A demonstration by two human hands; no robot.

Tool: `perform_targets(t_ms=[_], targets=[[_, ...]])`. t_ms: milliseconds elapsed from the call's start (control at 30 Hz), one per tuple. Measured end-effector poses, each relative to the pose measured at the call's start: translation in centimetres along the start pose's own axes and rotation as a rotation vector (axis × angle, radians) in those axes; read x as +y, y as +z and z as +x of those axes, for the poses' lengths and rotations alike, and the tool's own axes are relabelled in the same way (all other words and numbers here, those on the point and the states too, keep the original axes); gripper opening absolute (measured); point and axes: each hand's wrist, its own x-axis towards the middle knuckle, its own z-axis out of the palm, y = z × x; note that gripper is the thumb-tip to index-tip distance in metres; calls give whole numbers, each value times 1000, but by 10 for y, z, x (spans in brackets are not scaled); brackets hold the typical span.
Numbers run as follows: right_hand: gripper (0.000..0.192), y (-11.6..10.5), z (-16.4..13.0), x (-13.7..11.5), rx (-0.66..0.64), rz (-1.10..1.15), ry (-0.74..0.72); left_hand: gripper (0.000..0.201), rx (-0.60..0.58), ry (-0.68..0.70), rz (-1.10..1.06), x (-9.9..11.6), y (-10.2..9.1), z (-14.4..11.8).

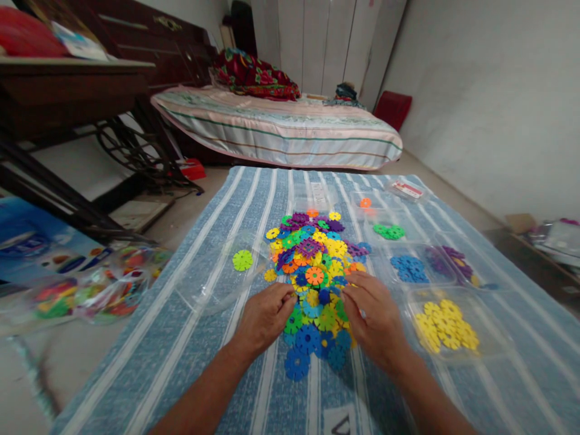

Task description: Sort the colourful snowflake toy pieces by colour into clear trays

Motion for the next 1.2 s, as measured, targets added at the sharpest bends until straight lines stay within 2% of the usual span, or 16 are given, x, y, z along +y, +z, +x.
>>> perform_targets(t_ms=[100, 200, 267, 333, 400, 567, 667, 800, 1000, 1200], targets=[[9, -23, 3, 29, 62, -149, -31, 16, -5, -4, 14, -1, 1, 0], [5, -48, 9, 59, 169, -399, -12, 15, 3, -10, 11, 1, 1, -1], [7, -59, 11, 69, 207, -504, 29, 14, 10, -12, -1, 2, 1, -1], [9, -60, 9, 66, 193, -474, 45, 14, 15, -17, -2, 4, 1, -1], [10, -50, 3, 52, 121, -335, 22, 14, 14, -25, 4, 4, 1, -1], [12, -9, -17, -4, -135, -17, -25, 13, 12, -23, 7, 3, 3, -1], [11, 10, -19, -30, -232, 48, -11, 14, 15, -15, 4, 2, 3, -2], [17, 30, -12, -51, -357, 15, 14, 15, -2, -17, 2, 2, 3, -2], [23, 51, -12, -58, -373, -12, 38, 18, -2, -3, 2, 0, 2, -2], [14, 49, -15, -57, -286, 95, 164, 19, -2, -14, -1, 2, 0, -1]])
